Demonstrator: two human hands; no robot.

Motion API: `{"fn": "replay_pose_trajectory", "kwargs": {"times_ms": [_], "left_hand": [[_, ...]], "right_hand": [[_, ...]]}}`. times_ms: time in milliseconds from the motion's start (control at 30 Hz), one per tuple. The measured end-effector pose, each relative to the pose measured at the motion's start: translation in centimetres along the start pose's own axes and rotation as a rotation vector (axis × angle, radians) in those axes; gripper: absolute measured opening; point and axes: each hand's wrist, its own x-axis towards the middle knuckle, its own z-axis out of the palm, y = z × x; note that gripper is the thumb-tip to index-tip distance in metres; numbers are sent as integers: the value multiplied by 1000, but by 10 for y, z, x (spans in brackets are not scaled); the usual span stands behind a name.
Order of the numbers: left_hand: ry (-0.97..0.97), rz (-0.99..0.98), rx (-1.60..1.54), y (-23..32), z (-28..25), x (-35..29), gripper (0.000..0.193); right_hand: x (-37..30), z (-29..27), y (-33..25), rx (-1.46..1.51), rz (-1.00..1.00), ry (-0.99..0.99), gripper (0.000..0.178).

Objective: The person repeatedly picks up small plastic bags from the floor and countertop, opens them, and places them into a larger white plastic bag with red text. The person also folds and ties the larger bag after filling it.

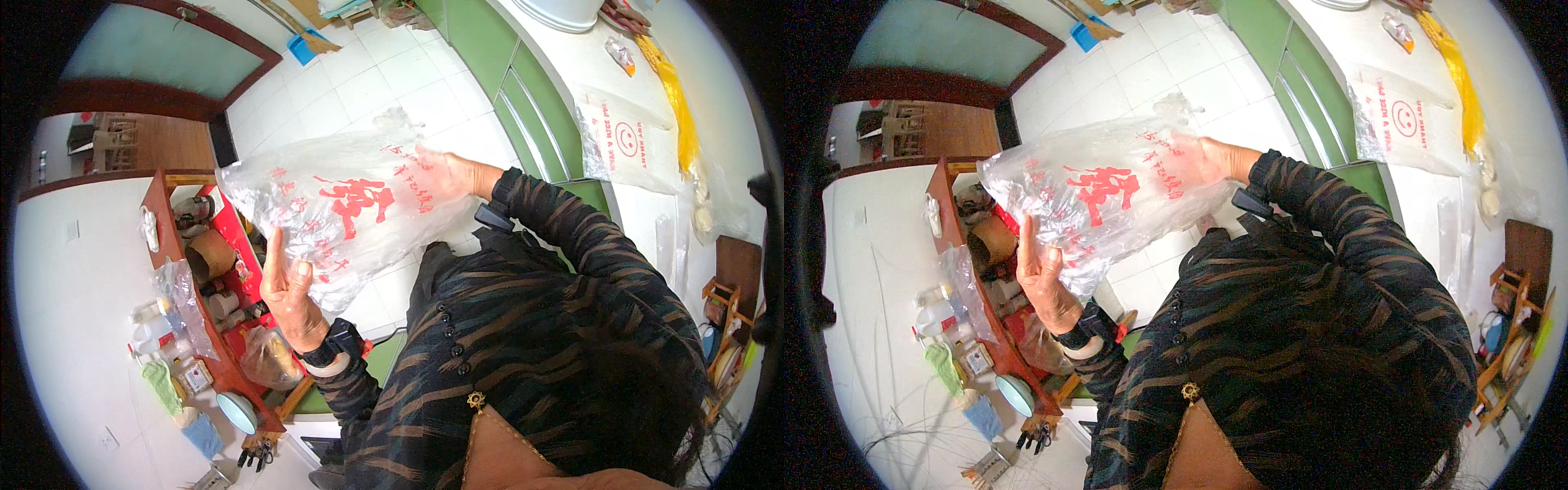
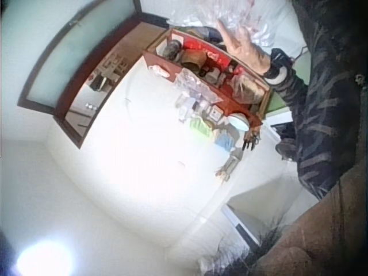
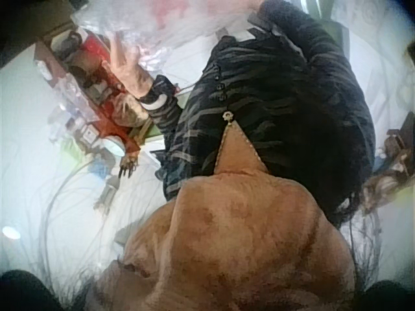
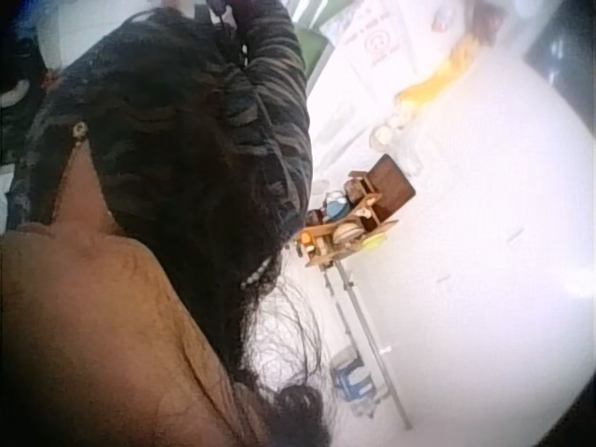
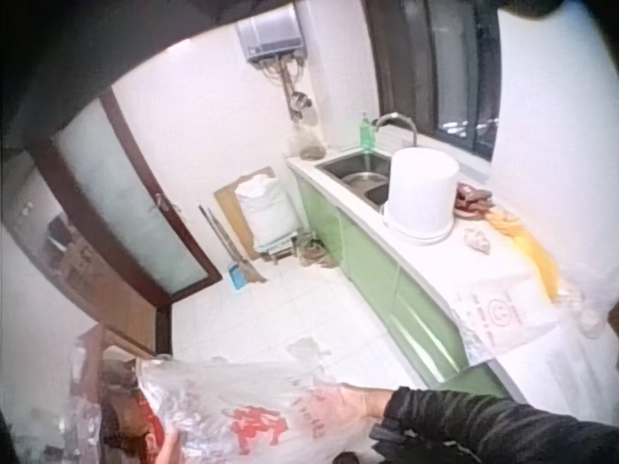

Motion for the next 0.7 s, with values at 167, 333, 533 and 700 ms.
{"fn": "replay_pose_trajectory", "kwargs": {"times_ms": [167, 333, 533, 700], "left_hand": [[41, -71, 56, -34, -28, -7, 81], [76, -124, -48, -64, -46, -15, 67], [132, -49, -58, -95, -57, 2, 37], [130, -199, -96, -93, -43, 6, 60]], "right_hand": [[6, 10, -45, 248, -243, 89, 90], [-12, 18, -62, -225, -251, 248, 65], [-26, 45, -63, -552, -325, 400, 63], [-46, 71, -67, -661, -497, 582, 89]]}}
